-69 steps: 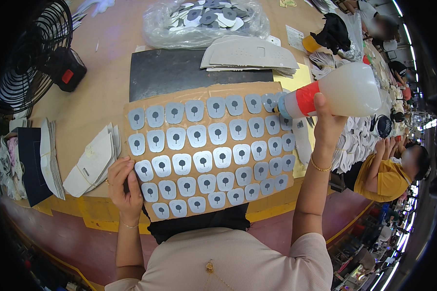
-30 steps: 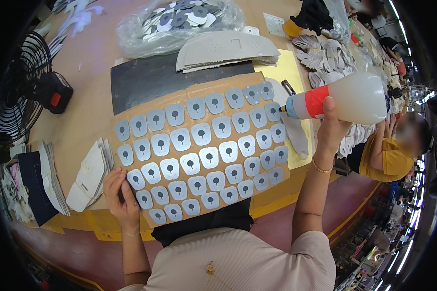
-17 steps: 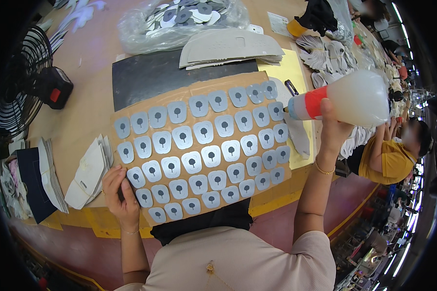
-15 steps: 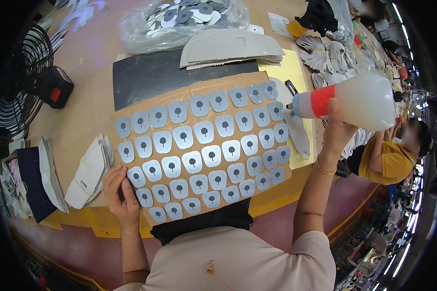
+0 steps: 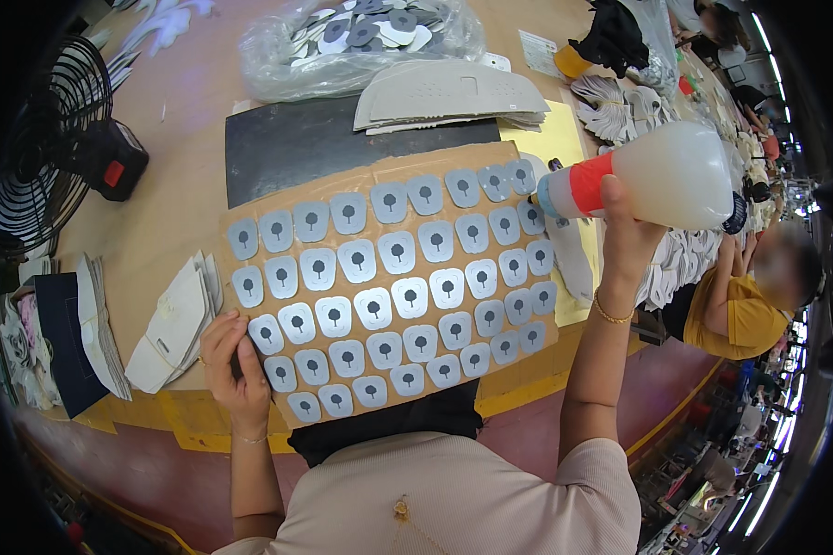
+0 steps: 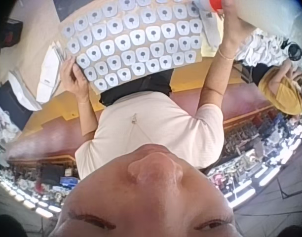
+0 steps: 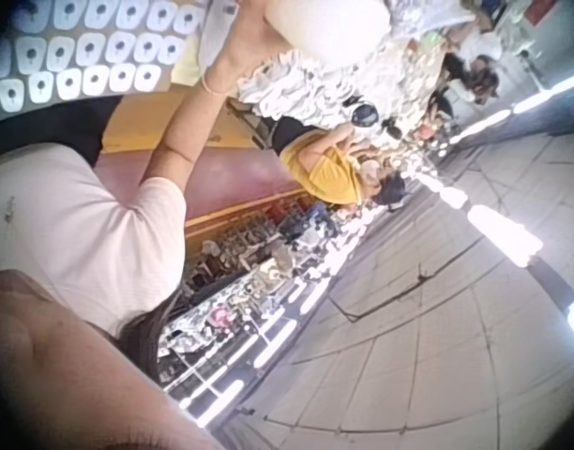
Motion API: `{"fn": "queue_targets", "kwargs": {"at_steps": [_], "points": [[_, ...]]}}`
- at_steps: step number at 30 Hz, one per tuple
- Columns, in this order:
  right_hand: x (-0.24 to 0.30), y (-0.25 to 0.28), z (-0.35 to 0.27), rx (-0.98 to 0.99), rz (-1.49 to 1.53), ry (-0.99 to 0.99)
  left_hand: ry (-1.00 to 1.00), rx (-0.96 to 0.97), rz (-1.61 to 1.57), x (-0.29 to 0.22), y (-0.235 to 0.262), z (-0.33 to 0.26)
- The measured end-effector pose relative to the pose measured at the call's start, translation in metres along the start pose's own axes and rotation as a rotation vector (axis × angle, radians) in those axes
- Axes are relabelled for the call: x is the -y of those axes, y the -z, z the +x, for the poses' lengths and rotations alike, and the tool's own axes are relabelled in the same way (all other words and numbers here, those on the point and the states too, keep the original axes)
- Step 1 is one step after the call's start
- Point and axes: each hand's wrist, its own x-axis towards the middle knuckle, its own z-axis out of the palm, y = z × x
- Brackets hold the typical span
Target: The person applies glue from a squeeze bottle onto small white fabric pieces arranged on a cardboard sheet. The person then picks up a black fabric piece and continues applying glue to the white pieces.
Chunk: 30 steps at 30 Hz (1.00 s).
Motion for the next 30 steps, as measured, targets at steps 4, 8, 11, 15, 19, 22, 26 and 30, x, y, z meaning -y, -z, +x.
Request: {"fn": "queue_targets", "kwargs": {"at_steps": [4, 8, 11, 15, 19, 22, 26, 30], "points": [[0.004, 0.000, 0.000, 0.045, -0.054, -0.039, -0.012, 0.001, 0.010, 0.000, 0.000, 0.000], [-0.010, 0.010, 0.000, -0.035, -0.026, 0.080, -0.016, -0.004, 0.003, 0.001, 0.000, 0.001], [-0.012, 0.019, 0.008, -0.246, 0.337, 0.093, -0.015, -0.005, 0.005, 0.000, 0.000, 0.001], [0.027, 0.034, 0.028, -0.508, 0.591, 0.045, -0.016, 0.000, 0.003, -0.001, -0.003, 0.002], [0.038, 0.075, 0.043, -0.335, 1.069, -0.002, -0.012, -0.011, 0.010, 0.000, 0.001, 0.000], [0.040, 0.085, 0.032, -0.043, 1.210, -0.148, -0.010, -0.012, 0.001, 0.001, 0.000, 0.000], [0.008, 0.057, 0.008, -0.302, 0.809, -0.256, -0.010, -0.008, 0.007, 0.001, 0.000, -0.001], [-0.024, 0.037, -0.016, -0.147, 0.245, -0.094, 0.001, -0.010, 0.001, -0.001, 0.000, 0.000]]}}
